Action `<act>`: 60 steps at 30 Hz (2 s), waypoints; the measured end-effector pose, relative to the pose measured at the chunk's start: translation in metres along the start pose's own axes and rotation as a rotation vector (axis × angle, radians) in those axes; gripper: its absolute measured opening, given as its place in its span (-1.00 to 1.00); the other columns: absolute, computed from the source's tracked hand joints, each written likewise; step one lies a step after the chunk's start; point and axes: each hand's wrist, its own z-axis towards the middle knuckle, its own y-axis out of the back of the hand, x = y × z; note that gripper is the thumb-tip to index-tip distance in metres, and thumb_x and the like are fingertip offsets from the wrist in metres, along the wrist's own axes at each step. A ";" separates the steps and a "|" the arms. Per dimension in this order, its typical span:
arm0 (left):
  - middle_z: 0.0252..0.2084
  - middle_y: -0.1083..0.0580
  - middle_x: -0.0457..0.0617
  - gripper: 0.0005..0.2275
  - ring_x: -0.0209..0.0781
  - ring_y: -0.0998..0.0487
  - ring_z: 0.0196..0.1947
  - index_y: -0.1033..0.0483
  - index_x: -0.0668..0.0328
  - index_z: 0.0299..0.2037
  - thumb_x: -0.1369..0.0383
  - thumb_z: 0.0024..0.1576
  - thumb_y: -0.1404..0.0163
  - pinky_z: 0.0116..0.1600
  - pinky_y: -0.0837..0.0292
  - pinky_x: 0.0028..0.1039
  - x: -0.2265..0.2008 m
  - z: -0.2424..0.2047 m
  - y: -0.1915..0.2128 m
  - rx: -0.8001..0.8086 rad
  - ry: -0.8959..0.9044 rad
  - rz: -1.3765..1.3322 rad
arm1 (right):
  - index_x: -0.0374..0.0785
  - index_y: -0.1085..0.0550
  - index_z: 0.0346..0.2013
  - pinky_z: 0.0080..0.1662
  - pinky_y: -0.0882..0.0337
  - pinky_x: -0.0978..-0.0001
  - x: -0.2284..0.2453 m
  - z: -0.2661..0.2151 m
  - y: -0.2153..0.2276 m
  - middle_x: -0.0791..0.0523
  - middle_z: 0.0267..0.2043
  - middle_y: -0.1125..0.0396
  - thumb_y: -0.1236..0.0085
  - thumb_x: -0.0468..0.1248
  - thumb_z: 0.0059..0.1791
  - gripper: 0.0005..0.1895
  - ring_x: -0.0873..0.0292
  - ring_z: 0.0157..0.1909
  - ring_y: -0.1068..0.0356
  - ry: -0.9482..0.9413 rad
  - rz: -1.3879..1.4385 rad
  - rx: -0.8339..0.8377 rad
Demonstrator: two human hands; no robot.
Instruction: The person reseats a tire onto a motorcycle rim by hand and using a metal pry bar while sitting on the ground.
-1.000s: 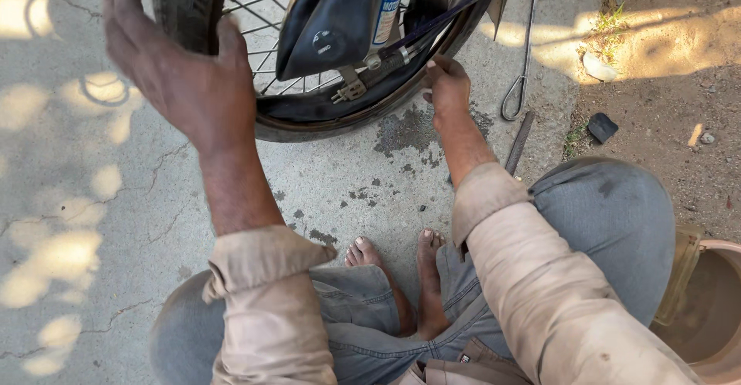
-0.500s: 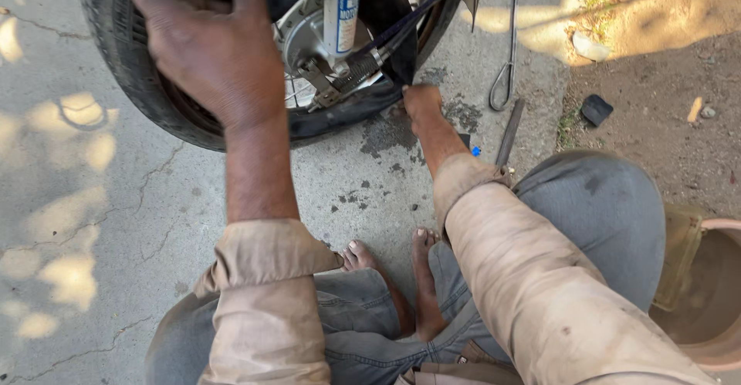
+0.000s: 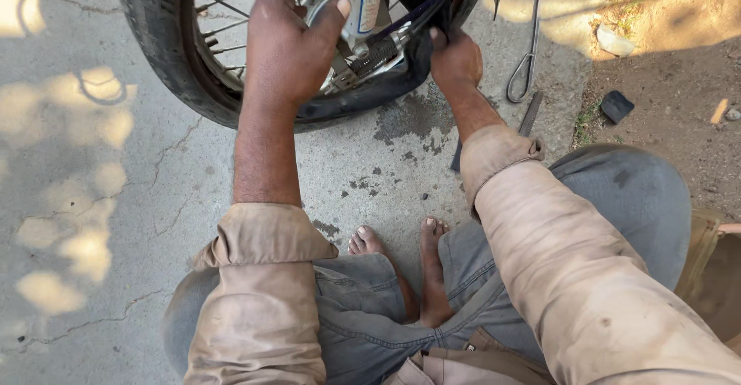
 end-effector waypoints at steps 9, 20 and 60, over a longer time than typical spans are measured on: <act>-0.07 -0.59 0.06 -0.77 0.02 -0.60 -0.03 -0.62 0.12 -0.09 0.25 0.10 -0.16 0.10 -0.49 -0.19 0.033 -0.067 0.022 0.579 0.916 0.581 | -0.34 -0.47 -0.01 -0.57 -0.46 0.26 -0.002 0.005 0.003 0.03 -0.48 -0.49 0.00 -0.12 0.13 -0.67 0.11 -0.61 -0.50 -0.569 0.828 0.021; -0.08 -0.48 0.18 -0.64 0.16 -0.53 -0.02 -0.41 0.32 -0.11 0.33 -0.04 -0.19 -0.06 -0.54 -0.15 0.128 -0.133 -0.072 0.345 0.565 0.774 | -0.26 -0.29 0.09 -0.22 -0.56 0.15 -0.011 0.010 -0.017 -0.04 -0.03 -0.38 0.17 -0.19 0.14 -0.71 0.01 -0.20 -0.57 -0.501 1.370 0.130; -0.09 -0.51 0.03 -0.68 -0.02 -0.43 0.06 -0.63 0.14 -0.04 0.19 0.06 -0.16 0.20 -0.19 -0.14 0.106 -0.117 -0.043 0.454 0.196 0.961 | 0.04 -0.46 0.24 0.39 0.20 -0.08 0.051 -0.045 -0.058 0.03 0.34 -0.25 0.23 0.49 -0.03 -0.18 -0.12 0.42 -0.04 0.502 -0.366 0.794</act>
